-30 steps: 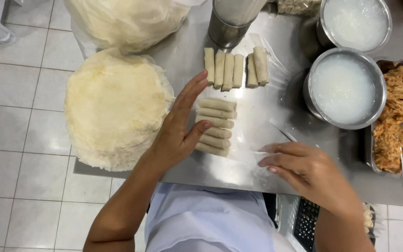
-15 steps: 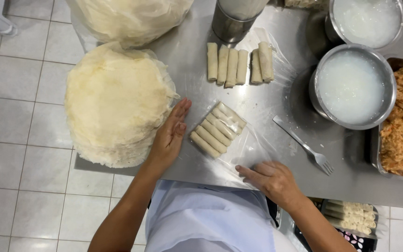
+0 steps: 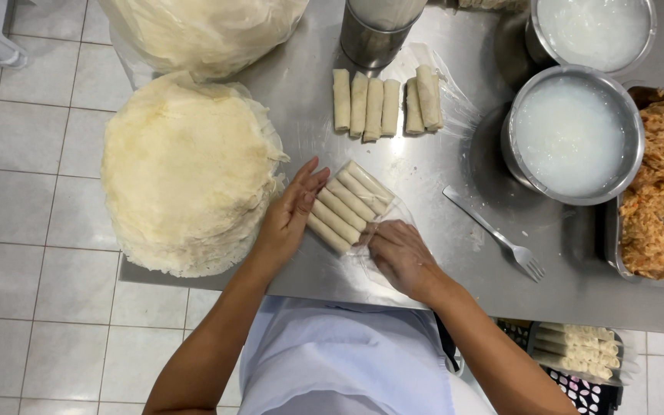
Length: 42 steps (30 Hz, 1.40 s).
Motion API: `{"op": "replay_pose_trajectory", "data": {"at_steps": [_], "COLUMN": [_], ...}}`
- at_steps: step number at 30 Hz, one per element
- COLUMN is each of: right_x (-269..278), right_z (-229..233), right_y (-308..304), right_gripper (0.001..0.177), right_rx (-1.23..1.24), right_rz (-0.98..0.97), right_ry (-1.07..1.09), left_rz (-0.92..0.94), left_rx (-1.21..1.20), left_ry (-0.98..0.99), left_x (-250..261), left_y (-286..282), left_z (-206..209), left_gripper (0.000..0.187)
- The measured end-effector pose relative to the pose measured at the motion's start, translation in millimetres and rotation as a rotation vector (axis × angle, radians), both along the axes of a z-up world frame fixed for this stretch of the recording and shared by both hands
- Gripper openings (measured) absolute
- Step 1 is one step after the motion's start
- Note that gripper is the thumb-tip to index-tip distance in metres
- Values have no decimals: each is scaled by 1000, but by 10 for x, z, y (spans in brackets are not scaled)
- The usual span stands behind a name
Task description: The person places several spring rolls into a plastic bag, seals the bag with tape, and moves the bag to a basket.
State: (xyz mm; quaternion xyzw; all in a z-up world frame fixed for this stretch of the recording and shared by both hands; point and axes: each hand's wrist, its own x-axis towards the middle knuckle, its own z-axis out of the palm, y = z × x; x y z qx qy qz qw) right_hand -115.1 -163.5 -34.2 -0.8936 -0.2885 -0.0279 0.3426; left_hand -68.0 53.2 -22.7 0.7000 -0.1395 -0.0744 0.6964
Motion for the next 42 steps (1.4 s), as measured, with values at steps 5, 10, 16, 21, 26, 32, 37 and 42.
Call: {"op": "replay_pose_trajectory", "data": {"at_steps": [5, 10, 16, 21, 26, 32, 37, 42], "right_x": [-173, -112, -761, -669, 202, 1455, 1605, 1030], "right_z": [-250, 211, 470, 1014, 1102, 170, 110, 261], "right_y": [-395, -534, -1371, -1299, -714, -655, -722, -29], "right_gripper": [13, 5, 15, 18, 23, 41, 29, 32], "right_rx": [-221, -202, -328, -209, -151, -325, -388, -193], "right_rz": [-293, -221, -545, -779, -531, -482, -587, -393], "right_ry": [108, -313, 99, 7, -108, -370, -219, -136], "left_rz": [-12, -46, 75, -14, 42, 28, -72, 165], "left_rx": [-15, 211, 714, 847, 753, 757, 806, 708], "left_ry": [84, -111, -290, -157, -137, -367, -314, -422], "left_x": [17, 249, 1203, 1436, 1236, 406, -206, -394], "left_y": [-46, -137, -267, -418, -133, 336, 626, 627], "left_z": [49, 222, 95, -2, 164, 289, -6, -293], "left_gripper": [49, 33, 57, 70, 69, 46, 19, 15]}}
